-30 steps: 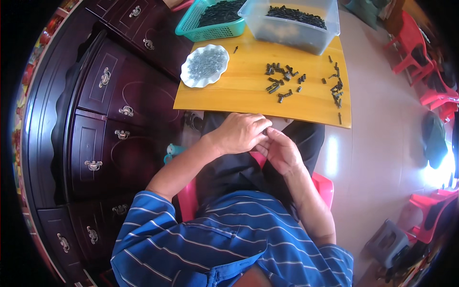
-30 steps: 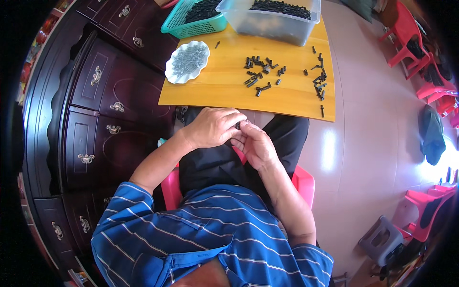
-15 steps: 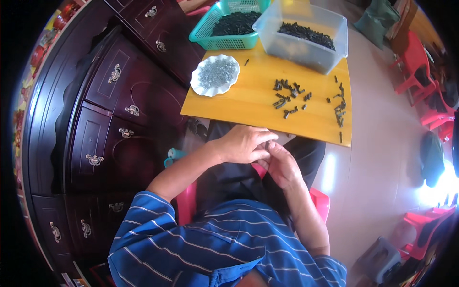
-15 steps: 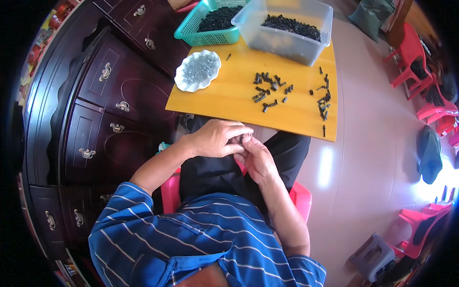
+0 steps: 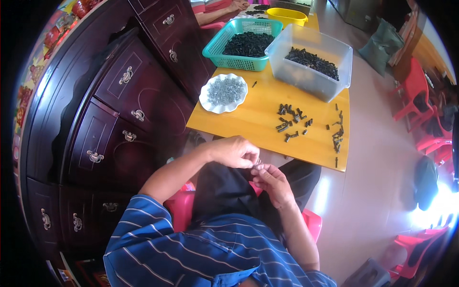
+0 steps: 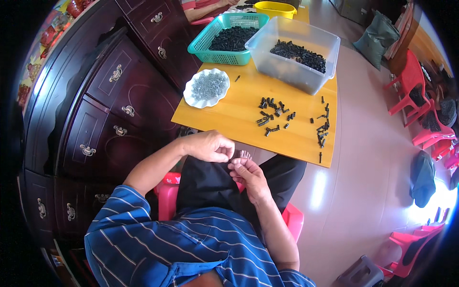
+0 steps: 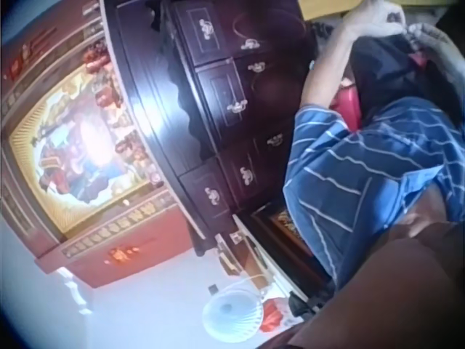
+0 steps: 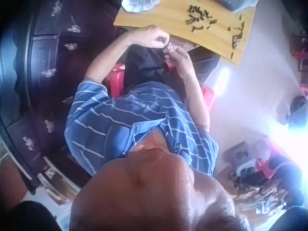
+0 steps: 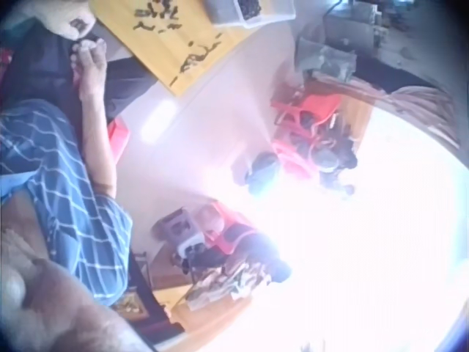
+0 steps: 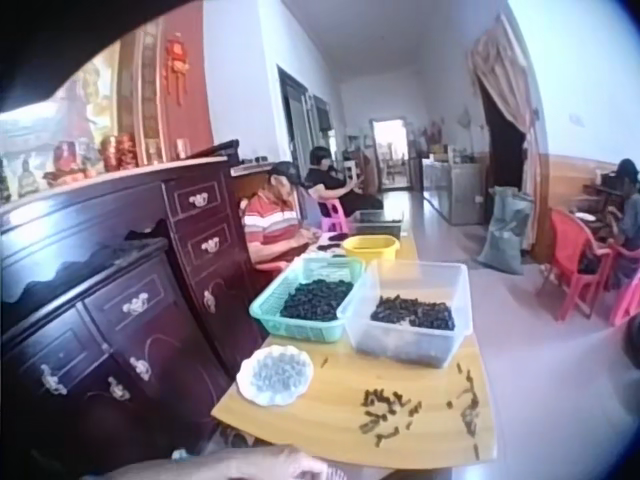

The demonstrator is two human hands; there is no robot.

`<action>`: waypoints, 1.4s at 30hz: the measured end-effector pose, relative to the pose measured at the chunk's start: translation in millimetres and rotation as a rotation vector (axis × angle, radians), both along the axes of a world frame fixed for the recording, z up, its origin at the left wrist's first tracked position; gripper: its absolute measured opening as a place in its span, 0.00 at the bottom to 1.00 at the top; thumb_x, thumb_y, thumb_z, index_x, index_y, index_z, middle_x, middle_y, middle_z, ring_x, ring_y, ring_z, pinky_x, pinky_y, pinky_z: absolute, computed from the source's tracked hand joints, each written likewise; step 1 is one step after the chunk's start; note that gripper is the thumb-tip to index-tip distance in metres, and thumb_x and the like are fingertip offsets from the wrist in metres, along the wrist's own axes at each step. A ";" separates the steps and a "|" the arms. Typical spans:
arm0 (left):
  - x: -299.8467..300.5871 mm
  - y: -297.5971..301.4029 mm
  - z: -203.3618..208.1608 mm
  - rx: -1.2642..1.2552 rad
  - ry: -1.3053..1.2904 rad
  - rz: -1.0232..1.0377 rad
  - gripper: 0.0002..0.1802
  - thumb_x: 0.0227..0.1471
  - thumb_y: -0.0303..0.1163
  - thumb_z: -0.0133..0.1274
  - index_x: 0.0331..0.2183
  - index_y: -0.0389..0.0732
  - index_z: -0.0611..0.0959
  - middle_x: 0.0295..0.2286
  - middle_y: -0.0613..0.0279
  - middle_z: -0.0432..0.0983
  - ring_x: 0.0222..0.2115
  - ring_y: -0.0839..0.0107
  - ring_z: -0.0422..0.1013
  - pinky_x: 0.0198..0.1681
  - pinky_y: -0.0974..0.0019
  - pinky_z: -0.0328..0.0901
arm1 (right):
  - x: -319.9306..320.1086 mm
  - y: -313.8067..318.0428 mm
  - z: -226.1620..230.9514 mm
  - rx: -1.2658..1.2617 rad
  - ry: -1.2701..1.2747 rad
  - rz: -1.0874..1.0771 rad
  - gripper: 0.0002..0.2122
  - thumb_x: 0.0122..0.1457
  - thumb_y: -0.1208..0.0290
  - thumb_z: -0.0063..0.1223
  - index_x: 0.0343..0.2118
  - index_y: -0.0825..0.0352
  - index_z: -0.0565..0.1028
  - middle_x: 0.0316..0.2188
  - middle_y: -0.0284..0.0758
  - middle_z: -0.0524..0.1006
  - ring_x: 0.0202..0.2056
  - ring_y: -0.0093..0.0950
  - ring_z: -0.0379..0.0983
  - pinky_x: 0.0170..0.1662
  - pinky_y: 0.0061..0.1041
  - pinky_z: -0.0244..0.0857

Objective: The person picks up small black plastic components and pins from the table and assembles them together by hand.

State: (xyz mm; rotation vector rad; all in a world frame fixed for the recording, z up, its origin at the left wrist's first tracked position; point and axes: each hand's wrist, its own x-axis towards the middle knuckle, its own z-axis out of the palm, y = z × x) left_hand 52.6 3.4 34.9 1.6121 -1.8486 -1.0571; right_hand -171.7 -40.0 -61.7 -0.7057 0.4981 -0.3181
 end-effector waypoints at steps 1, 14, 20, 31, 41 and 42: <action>12.3 -2.9 -3.8 0.066 -0.116 -0.121 0.04 0.47 0.25 0.59 0.30 0.38 0.84 0.26 0.61 0.81 0.28 0.67 0.78 0.34 0.64 0.71 | 1.0 2.2 1.6 -0.013 0.010 -0.015 0.08 0.68 0.66 0.56 0.45 0.63 0.78 0.39 0.30 0.81 0.35 0.17 0.75 0.43 0.17 0.70; 45.7 -44.1 -0.2 -0.353 -0.030 0.329 0.13 0.58 0.24 0.57 0.46 0.36 0.81 0.40 0.60 0.82 0.39 0.76 0.78 0.43 0.68 0.72 | -1.8 3.3 4.8 -0.019 0.003 -0.030 0.06 0.67 0.67 0.56 0.41 0.64 0.78 0.36 0.30 0.81 0.34 0.17 0.75 0.42 0.18 0.69; -45.9 0.4 -68.7 0.305 0.716 -0.015 0.15 0.64 0.39 0.56 0.41 0.35 0.84 0.35 0.63 0.82 0.37 0.77 0.76 0.44 0.71 0.72 | -13.6 -3.5 13.8 0.007 -0.730 0.588 0.19 0.61 0.54 0.63 0.31 0.71 0.78 0.27 0.34 0.78 0.32 0.23 0.73 0.39 0.20 0.63; -115.4 12.8 -85.0 0.314 1.100 0.040 0.16 0.64 0.44 0.55 0.36 0.39 0.80 0.32 0.68 0.75 0.35 0.80 0.69 0.42 0.73 0.65 | -23.1 -20.3 8.7 -0.091 -0.653 1.065 0.19 0.58 0.58 0.68 0.34 0.74 0.78 0.25 0.31 0.77 0.26 0.17 0.74 0.30 0.17 0.67; -107.6 29.8 -78.9 0.085 1.007 0.292 0.21 0.67 0.43 0.52 0.24 0.39 0.78 0.22 0.72 0.69 0.25 0.82 0.63 0.31 0.73 0.61 | -18.8 -1.4 27.8 -0.149 -0.471 0.832 0.13 0.68 0.62 0.56 0.36 0.70 0.80 0.26 0.31 0.80 0.30 0.18 0.76 0.37 0.18 0.71; -107.8 30.0 -80.2 0.071 1.023 0.329 0.21 0.67 0.43 0.52 0.25 0.39 0.78 0.22 0.72 0.69 0.25 0.82 0.63 0.30 0.74 0.61 | -18.4 -1.2 26.9 -0.147 -0.472 0.832 0.13 0.68 0.62 0.56 0.36 0.70 0.80 0.26 0.31 0.80 0.30 0.18 0.76 0.37 0.18 0.71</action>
